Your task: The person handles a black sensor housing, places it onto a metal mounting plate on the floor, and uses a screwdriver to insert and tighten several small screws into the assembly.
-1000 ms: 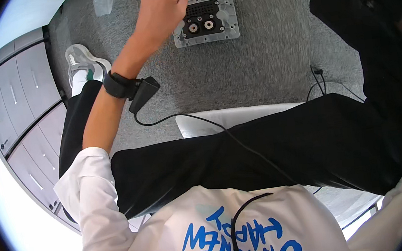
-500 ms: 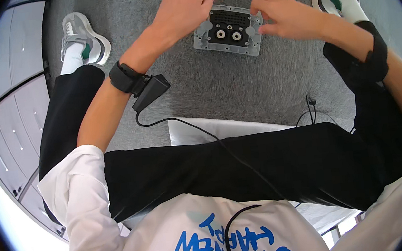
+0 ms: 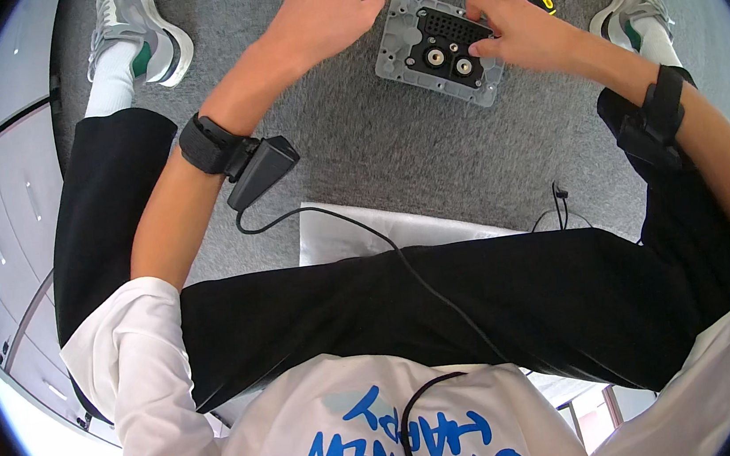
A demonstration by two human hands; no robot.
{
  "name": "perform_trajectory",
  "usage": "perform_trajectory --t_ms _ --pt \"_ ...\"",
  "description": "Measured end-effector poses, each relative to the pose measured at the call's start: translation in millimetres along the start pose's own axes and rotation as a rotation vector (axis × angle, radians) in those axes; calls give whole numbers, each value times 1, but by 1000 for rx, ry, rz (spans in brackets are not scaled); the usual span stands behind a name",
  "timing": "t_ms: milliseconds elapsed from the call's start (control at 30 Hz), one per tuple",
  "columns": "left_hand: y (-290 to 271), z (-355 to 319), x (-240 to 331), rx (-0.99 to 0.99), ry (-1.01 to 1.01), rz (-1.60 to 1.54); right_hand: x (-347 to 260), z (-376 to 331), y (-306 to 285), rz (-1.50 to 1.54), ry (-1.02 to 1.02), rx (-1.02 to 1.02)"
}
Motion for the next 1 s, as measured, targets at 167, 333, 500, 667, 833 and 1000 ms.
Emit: perform_trajectory --t_ms 167,333,500,667,833,1000 --pt "1 -3 1 -8 11 -12 -12 4 -6 -102 -104 -32" --pt "3 0 8 -7 55 -14 -1 2 8 -180 -222 130" --pt "5 2 12 -48 53 -7 -9 -3 10 -177 -168 195" --pt "11 4 11 -92 -35 8 -6 -4 4 -197 -164 150" --pt "24 0 -6 -135 -60 58 -2 0 -19 -161 -101 76" --pt "47 -21 -36 -68 -197 71 28 2 -61 -157 -137 477"
Point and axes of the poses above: each hand's wrist, its own z-axis towards the middle knuckle, its own y-axis out of the palm, x = y × z, the point moved 5 cm from there along z, towards the middle knuckle, and after that the axes turned 12 degrees about y, right-handed, at the moved point
